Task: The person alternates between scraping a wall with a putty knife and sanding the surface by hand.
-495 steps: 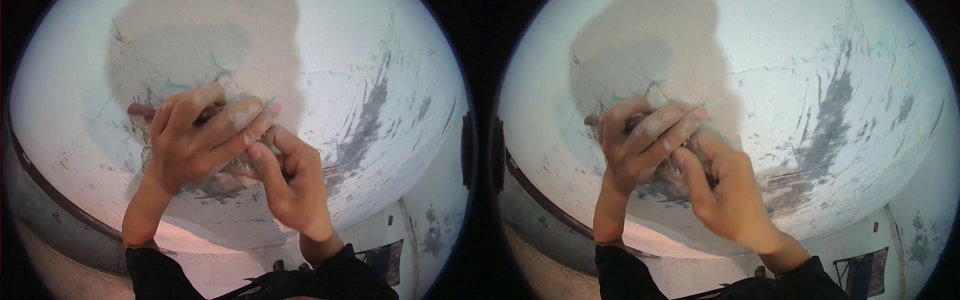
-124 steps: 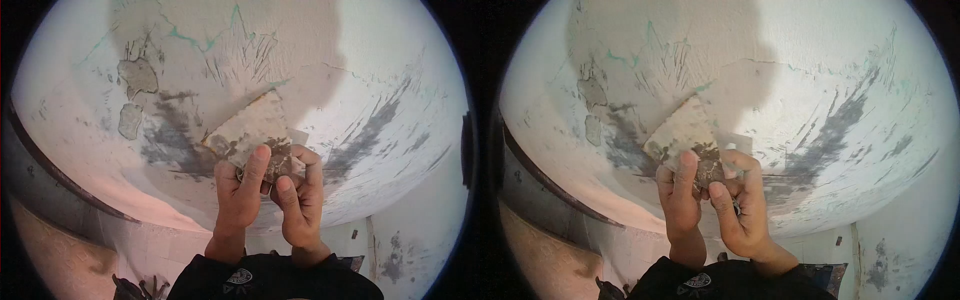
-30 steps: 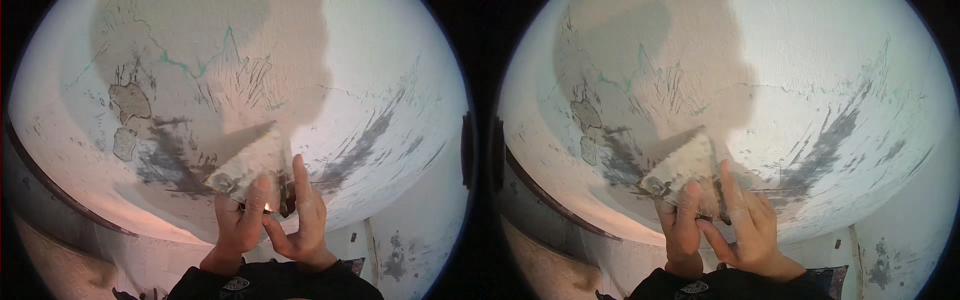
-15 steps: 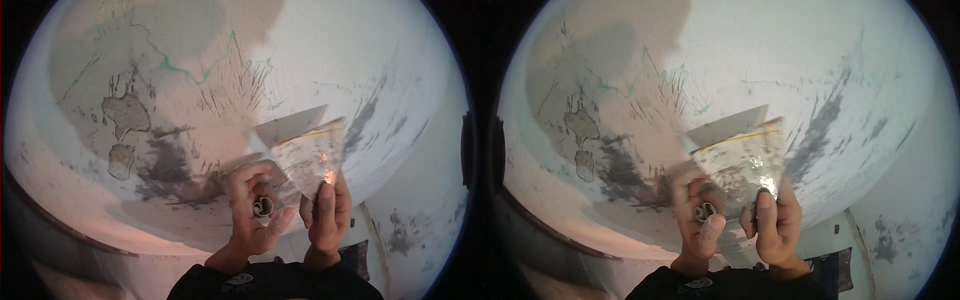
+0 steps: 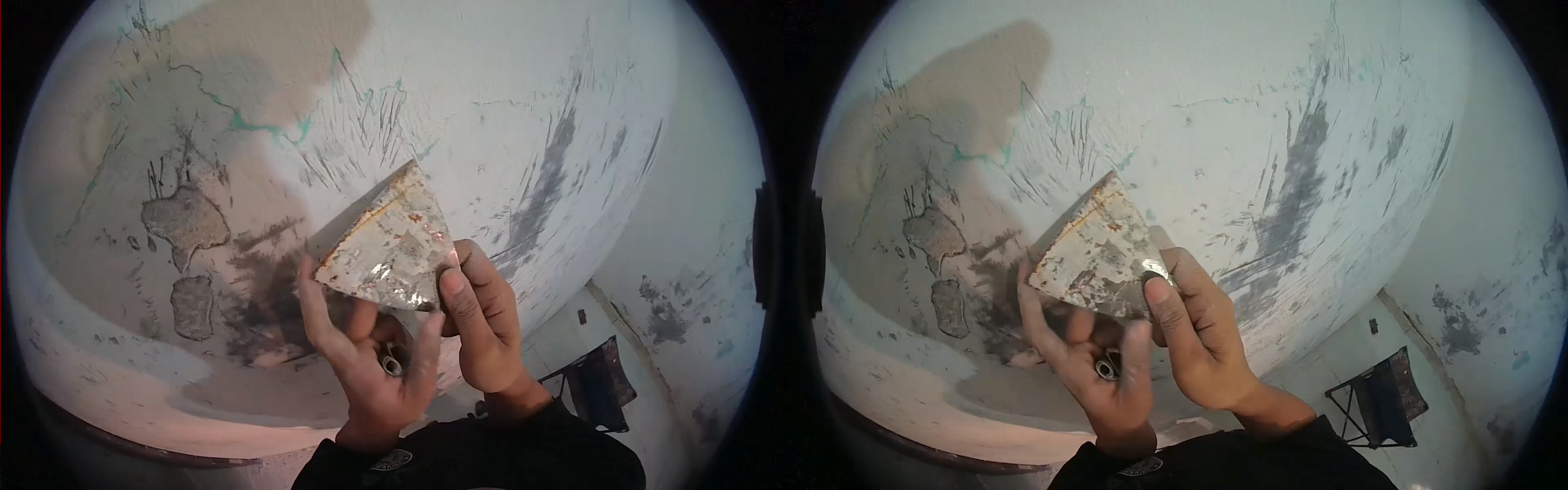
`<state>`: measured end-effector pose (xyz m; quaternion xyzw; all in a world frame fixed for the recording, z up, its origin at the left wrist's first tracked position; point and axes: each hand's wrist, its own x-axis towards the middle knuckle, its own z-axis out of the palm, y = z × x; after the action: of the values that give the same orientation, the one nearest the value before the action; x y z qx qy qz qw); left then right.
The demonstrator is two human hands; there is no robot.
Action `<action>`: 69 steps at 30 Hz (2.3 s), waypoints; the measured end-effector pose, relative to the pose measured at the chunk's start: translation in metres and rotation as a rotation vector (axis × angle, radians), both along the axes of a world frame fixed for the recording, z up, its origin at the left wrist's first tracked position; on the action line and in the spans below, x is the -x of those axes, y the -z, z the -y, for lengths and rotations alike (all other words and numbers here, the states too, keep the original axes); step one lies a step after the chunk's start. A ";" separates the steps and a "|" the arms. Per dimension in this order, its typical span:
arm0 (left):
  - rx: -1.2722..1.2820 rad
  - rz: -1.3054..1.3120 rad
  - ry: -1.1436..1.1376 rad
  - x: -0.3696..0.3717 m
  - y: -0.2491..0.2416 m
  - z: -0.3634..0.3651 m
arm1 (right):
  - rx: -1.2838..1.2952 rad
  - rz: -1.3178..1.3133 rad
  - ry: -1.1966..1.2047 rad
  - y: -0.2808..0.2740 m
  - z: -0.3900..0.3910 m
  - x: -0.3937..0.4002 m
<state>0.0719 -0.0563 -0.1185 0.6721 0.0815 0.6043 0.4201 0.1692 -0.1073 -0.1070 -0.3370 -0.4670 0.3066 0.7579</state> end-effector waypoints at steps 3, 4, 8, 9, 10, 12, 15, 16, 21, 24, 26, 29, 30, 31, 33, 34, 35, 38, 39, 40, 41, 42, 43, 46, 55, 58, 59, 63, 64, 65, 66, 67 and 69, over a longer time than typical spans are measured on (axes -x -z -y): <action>-0.031 0.006 0.093 0.001 0.008 -0.003 | 0.002 0.038 0.082 0.007 -0.007 0.001; -0.262 -0.137 -0.082 0.001 0.002 -0.011 | -0.016 0.015 0.108 0.007 -0.010 0.004; -0.381 -0.384 -0.107 0.008 -0.017 -0.017 | -0.019 0.094 0.125 0.003 -0.012 -0.002; -0.350 -0.365 -0.078 0.005 -0.020 -0.019 | -0.017 0.094 0.127 -0.002 -0.013 -0.001; -0.381 -0.251 -0.084 -0.003 -0.020 -0.024 | -0.037 0.050 0.124 -0.008 -0.015 0.003; -0.362 -0.254 -0.073 -0.001 -0.022 -0.023 | -0.040 -0.006 0.066 -0.010 -0.014 0.003; -0.174 -0.340 0.064 0.006 -0.026 -0.016 | 0.065 -0.002 -0.029 -0.011 0.003 -0.001; -0.250 -0.253 -0.008 0.000 -0.024 -0.020 | 0.065 -0.003 -0.058 -0.014 0.005 -0.002; -0.305 -0.149 0.058 -0.004 -0.032 -0.030 | 0.013 0.023 0.053 -0.021 -0.006 0.004; -0.397 -0.219 -0.019 -0.001 -0.025 -0.033 | 0.060 -0.069 -0.047 -0.019 0.003 0.001; -0.484 -0.278 -0.121 0.000 -0.029 -0.032 | 0.092 -0.041 -0.024 -0.015 0.000 -0.003; -0.163 -0.365 0.028 0.007 -0.044 -0.018 | 0.065 -0.079 -0.002 -0.025 0.000 0.003; -0.339 -0.166 -0.035 -0.007 -0.028 -0.029 | 0.046 -0.076 0.005 -0.024 0.001 0.003; -0.339 -0.167 -0.037 -0.006 -0.030 -0.024 | 0.046 -0.077 0.003 -0.023 0.001 0.001; -0.137 -0.213 0.043 -0.005 -0.037 -0.014 | 0.068 0.003 -0.017 -0.025 0.000 -0.006; -0.323 -0.131 -0.015 -0.013 -0.035 -0.024 | 0.062 -0.024 -0.029 -0.027 -0.003 -0.007; -0.323 -0.129 -0.016 -0.009 -0.035 -0.020 | 0.062 -0.022 -0.029 -0.027 -0.002 -0.004; -0.465 -0.167 -0.182 -0.013 -0.027 -0.027 | 0.072 -0.070 0.022 -0.028 0.005 0.000; -0.473 -0.168 -0.181 -0.013 -0.024 -0.024 | 0.064 -0.072 0.023 -0.027 0.005 -0.003; -0.332 -0.177 -0.145 -0.015 -0.027 -0.017 | 0.075 -0.034 -0.019 -0.026 0.003 -0.009; -0.189 -0.183 -0.107 -0.017 -0.030 -0.012 | 0.088 0.007 -0.060 -0.028 0.001 -0.014; -0.154 -0.261 -0.088 -0.014 -0.036 -0.015 | 0.079 -0.034 -0.070 -0.032 -0.005 -0.014; -0.144 -0.266 -0.086 -0.012 -0.036 -0.012 | 0.089 -0.039 -0.070 -0.031 -0.001 -0.013; -0.251 -0.141 -0.095 -0.014 -0.029 -0.006 | 0.086 0.000 -0.060 -0.023 0.008 -0.011; -0.237 -0.209 -0.098 -0.013 -0.023 -0.007 | 0.135 0.018 -0.117 -0.026 0.022 -0.020; -0.272 -0.211 -0.074 -0.015 -0.019 -0.010 | 0.147 0.109 0.115 -0.007 0.012 -0.017; -0.274 -0.207 -0.081 -0.012 -0.019 -0.010 | 0.142 0.114 0.109 -0.007 0.013 -0.016; -0.213 -0.071 -0.109 -0.021 -0.014 -0.014 | 0.023 0.807 0.768 -0.004 0.010 -0.015; -0.118 0.023 -0.111 -0.022 -0.011 -0.008 | -0.033 0.967 0.806 -0.002 0.007 -0.018; -0.022 0.115 -0.111 -0.021 -0.009 -0.004 | -0.089 1.124 0.843 -0.001 0.006 -0.019; 0.076 0.083 -0.041 -0.016 -0.006 -0.002 | -0.128 1.153 0.925 0.000 0.004 -0.018; 0.076 0.083 -0.041 -0.011 -0.008 -0.001 | -0.129 1.152 0.925 0.001 0.003 -0.018; -0.345 -0.311 -0.426 -0.002 -0.014 0.000 | -0.121 1.213 1.052 0.003 0.003 -0.020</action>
<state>0.0742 -0.0565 -0.1048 0.7856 0.1799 0.5736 0.1462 0.1889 -0.1102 -0.1103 -0.5790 -0.5932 -0.3527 0.4341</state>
